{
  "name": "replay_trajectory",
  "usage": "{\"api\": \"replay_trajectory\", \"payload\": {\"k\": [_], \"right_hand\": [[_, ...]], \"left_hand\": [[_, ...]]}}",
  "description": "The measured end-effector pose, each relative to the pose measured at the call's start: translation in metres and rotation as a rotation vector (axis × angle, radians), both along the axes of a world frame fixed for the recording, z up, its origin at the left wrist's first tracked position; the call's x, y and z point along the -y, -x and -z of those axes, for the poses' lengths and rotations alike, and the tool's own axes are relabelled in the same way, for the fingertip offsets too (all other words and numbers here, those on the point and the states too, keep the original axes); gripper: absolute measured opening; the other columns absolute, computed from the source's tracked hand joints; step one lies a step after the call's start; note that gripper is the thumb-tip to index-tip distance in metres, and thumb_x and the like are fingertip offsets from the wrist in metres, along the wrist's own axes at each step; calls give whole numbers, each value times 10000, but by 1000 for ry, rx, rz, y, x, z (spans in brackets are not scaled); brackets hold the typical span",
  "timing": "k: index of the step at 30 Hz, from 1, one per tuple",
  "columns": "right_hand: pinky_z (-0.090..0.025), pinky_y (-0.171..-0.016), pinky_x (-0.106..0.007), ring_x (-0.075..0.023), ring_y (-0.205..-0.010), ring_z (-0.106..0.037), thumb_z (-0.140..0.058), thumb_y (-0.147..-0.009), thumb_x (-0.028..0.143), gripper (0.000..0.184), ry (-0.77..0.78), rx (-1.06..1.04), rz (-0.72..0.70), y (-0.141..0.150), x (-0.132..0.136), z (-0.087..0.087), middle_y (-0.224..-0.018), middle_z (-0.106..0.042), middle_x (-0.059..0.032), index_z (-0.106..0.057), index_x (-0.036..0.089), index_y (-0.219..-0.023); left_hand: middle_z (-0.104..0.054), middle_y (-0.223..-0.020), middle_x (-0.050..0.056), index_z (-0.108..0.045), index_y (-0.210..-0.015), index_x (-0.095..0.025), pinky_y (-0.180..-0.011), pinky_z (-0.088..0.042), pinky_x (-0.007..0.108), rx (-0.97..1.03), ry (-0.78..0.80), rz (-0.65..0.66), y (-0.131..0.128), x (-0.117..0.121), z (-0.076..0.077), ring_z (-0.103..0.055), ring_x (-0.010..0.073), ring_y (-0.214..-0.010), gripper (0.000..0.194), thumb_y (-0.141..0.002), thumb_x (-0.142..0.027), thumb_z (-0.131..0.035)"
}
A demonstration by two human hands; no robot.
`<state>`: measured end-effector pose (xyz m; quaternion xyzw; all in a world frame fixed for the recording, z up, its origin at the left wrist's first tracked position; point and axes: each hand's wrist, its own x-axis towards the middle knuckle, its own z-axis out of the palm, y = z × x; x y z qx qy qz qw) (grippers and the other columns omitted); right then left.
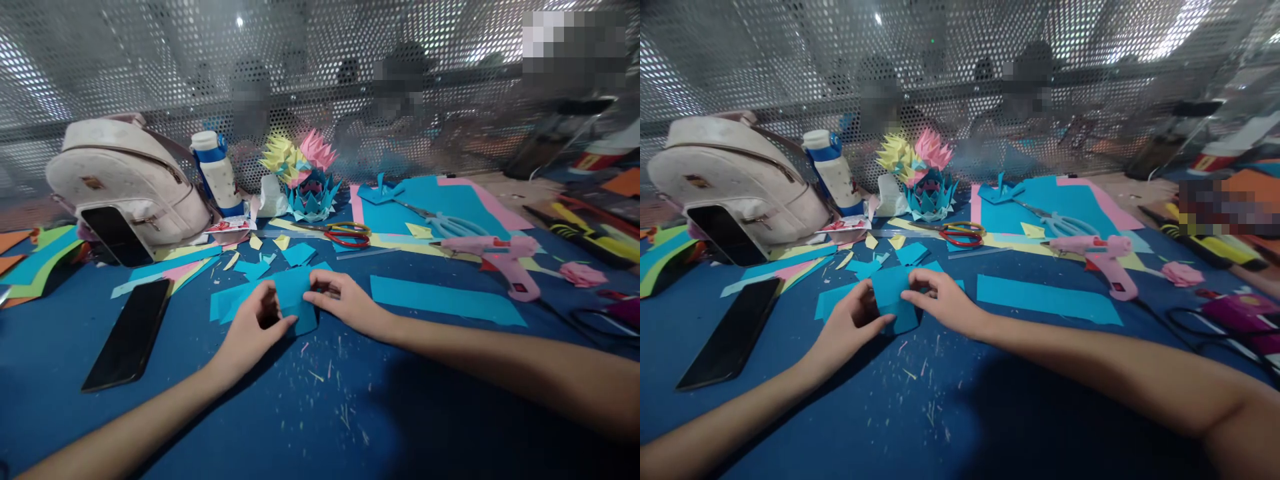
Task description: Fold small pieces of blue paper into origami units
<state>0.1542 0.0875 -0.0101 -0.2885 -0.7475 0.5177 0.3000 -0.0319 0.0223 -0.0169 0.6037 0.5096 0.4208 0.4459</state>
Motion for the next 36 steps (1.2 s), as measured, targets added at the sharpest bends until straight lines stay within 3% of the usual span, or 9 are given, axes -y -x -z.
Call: {"api": "replay_trajectory", "payload": {"k": [4,7,9,12,14,17,23,36], "right_hand": [[-389,-588,-229,-108,-646,-446,-610,-840,377,231,-116,101,-54,-1,2,1,-743,-499,17,-518,169,-797],[-391,-619,-231,-111,-666,-459,-555,-884,313,149,-172,131,-11,-2,3,1,-792,-526,6,-528,175,-835],[-385,-642,-234,-118,-700,-463,-483,-924,293,153,-197,129,22,-3,3,0,-803,-527,1,-523,177,-831],[-369,-631,-231,-114,-690,-448,-438,-942,269,176,-231,145,-74,-4,2,-1,-757,-497,14,-505,177,-807],[-360,-629,-233,-112,-676,-448,-439,-934,244,163,-275,176,-170,-5,3,-1,-742,-500,17,-511,176,-805],[-361,-666,-248,-126,-722,-494,-454,-913,212,122,-351,233,-217,-5,5,-1,-791,-559,0,-547,176,-844],[-383,-687,-244,-130,-738,-544,-466,-908,197,110,-314,204,-235,-4,3,0,-839,-625,-13,-572,178,-889],[-374,-658,-227,-119,-710,-526,-465,-913,206,122,-309,180,-256,-4,1,5,-806,-606,-8,-577,174,-875]], "left_hand": [[-628,-768,31,-569,-963,-171,-668,-476,319,-103,4,-55,0,1,1,-609,209,-773,215,-791,-281,-635],[-628,-706,24,-559,-907,-154,-599,-465,306,-111,79,-119,0,4,2,-600,189,-647,258,-750,-319,-680],[-638,-713,22,-544,-935,-159,-608,-474,308,-64,125,-73,0,6,0,-611,192,-644,326,-719,-332,-716],[-653,-883,46,-532,-1073,-187,-678,-485,310,28,61,0,0,8,-3,-620,198,-761,383,-758,-336,-688],[-633,-937,48,-549,-1082,-200,-707,-473,299,38,-25,-17,1,6,-5,-597,194,-825,314,-808,-327,-636],[-636,-880,39,-610,-920,-188,-729,-460,291,-6,-50,-12,1,2,-7,-582,189,-841,139,-804,-260,-635],[-662,-827,28,-634,-798,-188,-774,-461,301,-56,-25,12,-1,2,-8,-596,185,-829,14,-787,-197,-633],[-677,-799,11,-667,-768,-206,-778,-466,296,-22,22,-2,0,1,-7,-605,172,-809,22,-782,-196,-654]]}}
